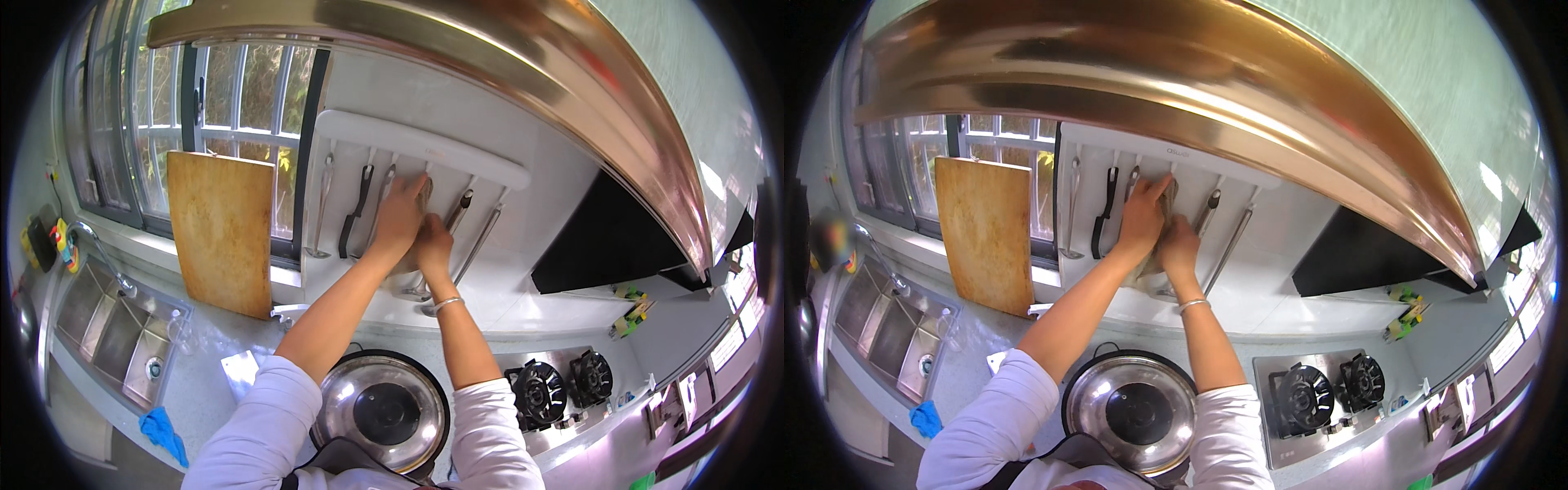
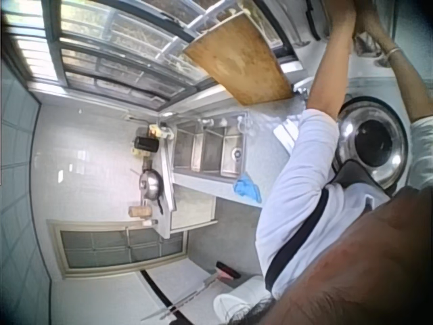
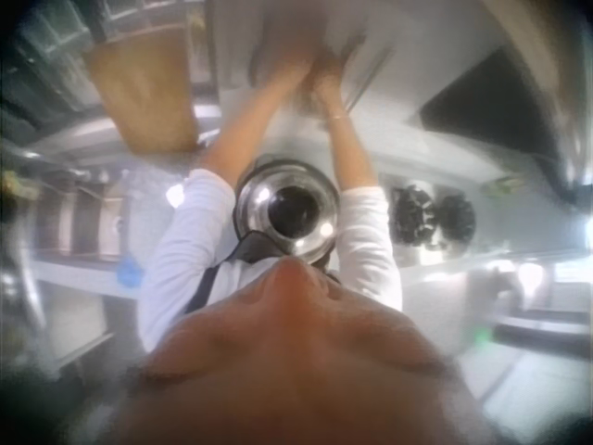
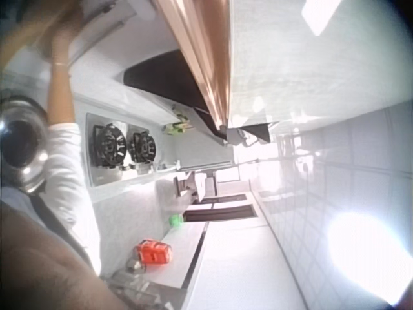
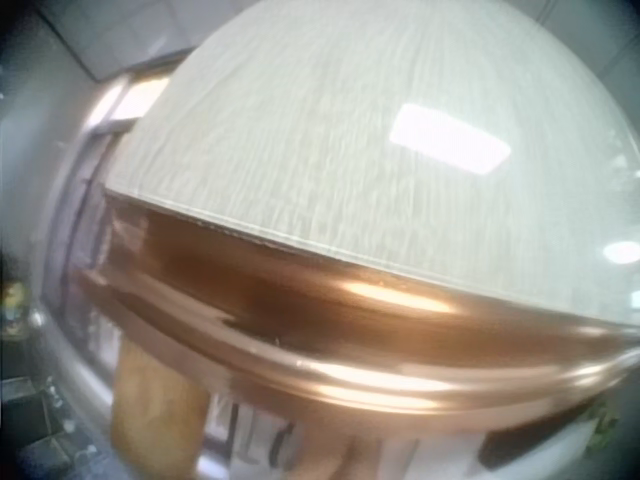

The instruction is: The person wipes the kitchen wall and range hood with a cloth, then cleans several hanging utensils one by one, and finally wipes the countertop and stovetop area.

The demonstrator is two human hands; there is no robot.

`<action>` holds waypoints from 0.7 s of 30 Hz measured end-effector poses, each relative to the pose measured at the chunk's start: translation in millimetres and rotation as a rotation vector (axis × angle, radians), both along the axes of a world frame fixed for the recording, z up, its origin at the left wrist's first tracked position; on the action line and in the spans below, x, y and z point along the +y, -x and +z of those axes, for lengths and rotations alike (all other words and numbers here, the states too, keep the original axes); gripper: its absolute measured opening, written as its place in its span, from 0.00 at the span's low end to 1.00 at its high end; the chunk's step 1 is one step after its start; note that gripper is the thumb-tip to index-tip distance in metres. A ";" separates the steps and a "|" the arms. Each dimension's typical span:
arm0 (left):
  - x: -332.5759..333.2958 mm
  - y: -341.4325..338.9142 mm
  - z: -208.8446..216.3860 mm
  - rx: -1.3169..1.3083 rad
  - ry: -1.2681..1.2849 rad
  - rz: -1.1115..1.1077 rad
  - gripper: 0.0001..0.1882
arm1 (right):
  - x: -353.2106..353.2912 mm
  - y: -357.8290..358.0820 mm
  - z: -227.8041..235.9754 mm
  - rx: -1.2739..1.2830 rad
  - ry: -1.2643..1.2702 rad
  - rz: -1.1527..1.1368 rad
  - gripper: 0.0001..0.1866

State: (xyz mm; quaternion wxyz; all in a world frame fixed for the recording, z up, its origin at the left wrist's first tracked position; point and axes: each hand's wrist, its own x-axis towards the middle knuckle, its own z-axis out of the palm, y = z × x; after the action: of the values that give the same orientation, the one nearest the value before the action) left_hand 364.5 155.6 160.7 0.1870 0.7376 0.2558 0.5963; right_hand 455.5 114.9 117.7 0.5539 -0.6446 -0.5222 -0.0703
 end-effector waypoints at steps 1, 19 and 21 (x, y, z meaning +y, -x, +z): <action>6.7 -0.8 -5.9 -0.015 -0.008 0.009 0.26 | -8.6 6.0 15.4 0.069 -0.045 0.004 0.09; -11.3 19.2 -70.8 0.342 0.028 -0.017 0.25 | -7.9 6.6 -104.7 0.238 0.363 0.138 0.12; -39.1 19.0 -93.3 0.185 -0.045 -0.170 0.22 | -22.3 -20.6 -146.4 0.402 0.236 0.073 0.09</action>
State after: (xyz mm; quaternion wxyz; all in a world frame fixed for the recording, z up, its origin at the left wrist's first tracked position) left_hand 345.5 116.5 67.4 0.1957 0.8125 0.1951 0.5133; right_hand 476.2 92.6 -28.7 0.5696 -0.6868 -0.4290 0.1409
